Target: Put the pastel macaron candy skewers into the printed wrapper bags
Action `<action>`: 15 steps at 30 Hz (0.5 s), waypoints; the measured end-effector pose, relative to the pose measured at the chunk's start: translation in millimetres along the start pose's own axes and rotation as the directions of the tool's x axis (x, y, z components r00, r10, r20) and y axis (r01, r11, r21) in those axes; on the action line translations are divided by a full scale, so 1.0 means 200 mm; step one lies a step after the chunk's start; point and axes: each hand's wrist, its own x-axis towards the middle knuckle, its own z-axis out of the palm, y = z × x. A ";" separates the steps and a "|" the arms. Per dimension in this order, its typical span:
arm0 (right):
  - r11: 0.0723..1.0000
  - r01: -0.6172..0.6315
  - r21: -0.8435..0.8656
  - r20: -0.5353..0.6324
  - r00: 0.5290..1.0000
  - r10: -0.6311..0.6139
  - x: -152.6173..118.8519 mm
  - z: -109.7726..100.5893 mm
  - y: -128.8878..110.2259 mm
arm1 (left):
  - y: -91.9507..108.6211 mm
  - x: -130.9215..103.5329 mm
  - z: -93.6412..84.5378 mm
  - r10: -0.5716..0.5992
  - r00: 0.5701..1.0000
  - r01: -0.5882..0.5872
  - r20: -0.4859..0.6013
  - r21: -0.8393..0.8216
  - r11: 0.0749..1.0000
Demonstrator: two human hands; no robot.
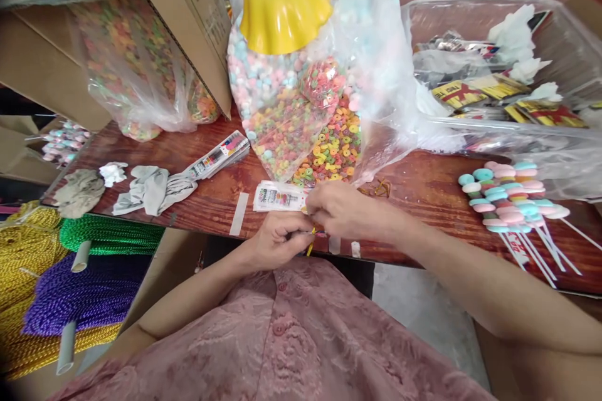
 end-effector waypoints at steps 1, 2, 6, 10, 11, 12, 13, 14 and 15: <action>0.984 -0.035 0.176 0.045 0.999 0.028 0.01 0.00 0.02 | 0.01 -0.01 -0.01 0.011 1.000 -0.010 -0.019 0.015 1.000; 0.931 -0.073 0.357 0.069 0.996 0.052 0.01 0.01 0.05 | 0.03 -0.01 -0.01 0.014 0.999 -0.013 -0.041 0.020 1.000; 0.529 -0.056 0.847 -0.010 0.993 0.122 0.03 0.16 0.13 | 0.04 -0.01 -0.05 -0.022 0.996 0.014 -0.082 -0.094 0.996; 0.361 0.140 0.922 -0.260 0.915 0.309 0.06 0.35 0.11 | 0.03 0.01 -0.06 -0.180 0.974 0.116 -0.135 -0.384 0.916; 0.355 0.201 0.913 -0.335 0.866 0.371 0.07 0.38 0.10 | 0.02 0.02 -0.06 -0.234 0.959 0.142 -0.161 -0.442 0.886; 0.358 0.258 0.898 -0.403 0.809 0.428 0.08 0.42 0.08 | 0.01 0.03 -0.06 -0.280 0.941 0.161 -0.188 -0.481 0.862; 0.367 0.304 0.879 -0.458 0.751 0.475 0.09 0.45 0.07 | 0.00 0.04 -0.05 -0.314 0.925 0.174 -0.212 -0.500 0.849; 0.381 0.337 0.861 -0.500 0.702 0.508 0.10 0.48 0.07 | -0.01 0.05 -0.05 -0.332 0.913 0.179 -0.237 -0.498 0.848; 0.397 0.360 0.844 -0.531 0.662 0.528 0.10 0.50 0.06 | -0.02 0.05 -0.04 -0.337 0.904 0.179 -0.262 -0.483 0.857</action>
